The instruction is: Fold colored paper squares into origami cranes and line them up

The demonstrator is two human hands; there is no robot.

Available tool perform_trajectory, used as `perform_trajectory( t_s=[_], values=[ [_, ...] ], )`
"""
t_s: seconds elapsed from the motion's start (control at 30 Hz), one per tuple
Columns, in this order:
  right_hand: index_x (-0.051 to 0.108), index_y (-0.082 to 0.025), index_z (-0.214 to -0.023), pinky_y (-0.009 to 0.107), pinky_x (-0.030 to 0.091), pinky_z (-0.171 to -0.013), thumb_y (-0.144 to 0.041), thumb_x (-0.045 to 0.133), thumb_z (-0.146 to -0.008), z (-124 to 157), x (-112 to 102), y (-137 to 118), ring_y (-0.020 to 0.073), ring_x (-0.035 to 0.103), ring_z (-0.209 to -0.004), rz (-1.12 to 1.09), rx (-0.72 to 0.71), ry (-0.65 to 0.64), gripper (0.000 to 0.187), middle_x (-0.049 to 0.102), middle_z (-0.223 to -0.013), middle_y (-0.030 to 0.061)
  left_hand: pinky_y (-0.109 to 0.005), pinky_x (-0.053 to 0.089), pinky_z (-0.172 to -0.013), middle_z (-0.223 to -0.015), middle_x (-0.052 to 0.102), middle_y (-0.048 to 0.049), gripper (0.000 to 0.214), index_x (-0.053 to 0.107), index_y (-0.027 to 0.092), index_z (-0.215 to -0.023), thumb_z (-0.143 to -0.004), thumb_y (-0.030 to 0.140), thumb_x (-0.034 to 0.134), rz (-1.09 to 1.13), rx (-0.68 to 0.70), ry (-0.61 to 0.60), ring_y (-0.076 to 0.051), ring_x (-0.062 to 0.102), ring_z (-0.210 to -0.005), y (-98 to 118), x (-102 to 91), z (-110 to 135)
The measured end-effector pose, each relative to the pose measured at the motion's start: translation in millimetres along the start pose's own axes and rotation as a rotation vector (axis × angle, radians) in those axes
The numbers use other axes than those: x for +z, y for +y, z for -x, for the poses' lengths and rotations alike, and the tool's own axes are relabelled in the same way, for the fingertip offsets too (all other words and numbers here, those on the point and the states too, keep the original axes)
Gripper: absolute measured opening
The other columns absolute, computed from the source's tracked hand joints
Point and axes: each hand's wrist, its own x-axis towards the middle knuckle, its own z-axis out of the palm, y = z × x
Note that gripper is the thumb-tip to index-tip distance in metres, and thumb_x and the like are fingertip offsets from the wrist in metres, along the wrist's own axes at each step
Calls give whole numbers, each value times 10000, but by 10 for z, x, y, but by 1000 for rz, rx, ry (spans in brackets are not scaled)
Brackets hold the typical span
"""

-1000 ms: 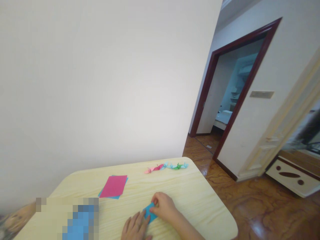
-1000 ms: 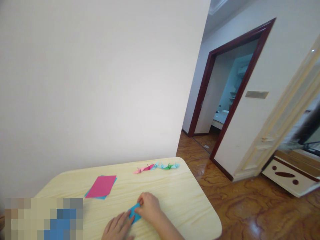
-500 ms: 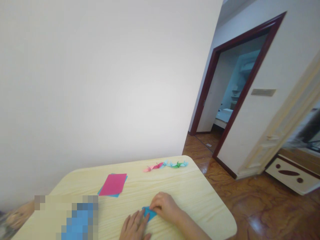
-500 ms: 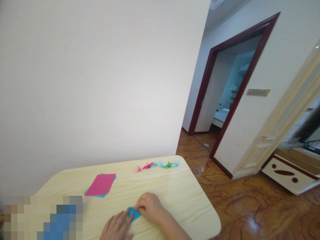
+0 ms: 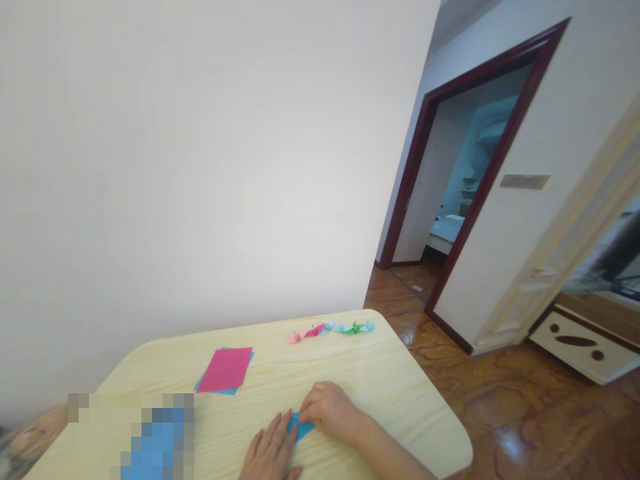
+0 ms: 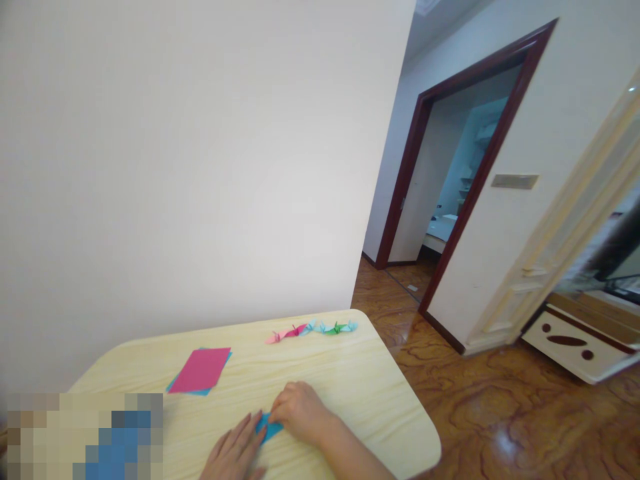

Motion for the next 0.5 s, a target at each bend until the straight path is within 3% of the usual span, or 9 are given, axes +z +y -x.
perform_trajectory(
  t_s=[0.37,0.5],
  values=[
    [647,-277,-898,269,354,-756,-305,515,-876,35,-71,-60,141,506,-860,92,-59,-23,137,685,-923,-51,-355,442,-893,-1315,500,-25,533,416,252,-1299,-783,336,515,103,-54,-12,-232,506,-1154,-19,-37,8],
    [619,-245,-939,287,349,-819,-291,493,-888,85,-182,-161,156,484,-932,132,-72,-34,143,665,-980,-28,-393,424,-910,-1314,500,-44,563,414,225,-1305,-760,328,513,162,-117,-95,-254,497,-1158,5,-121,-48]
  ],
)
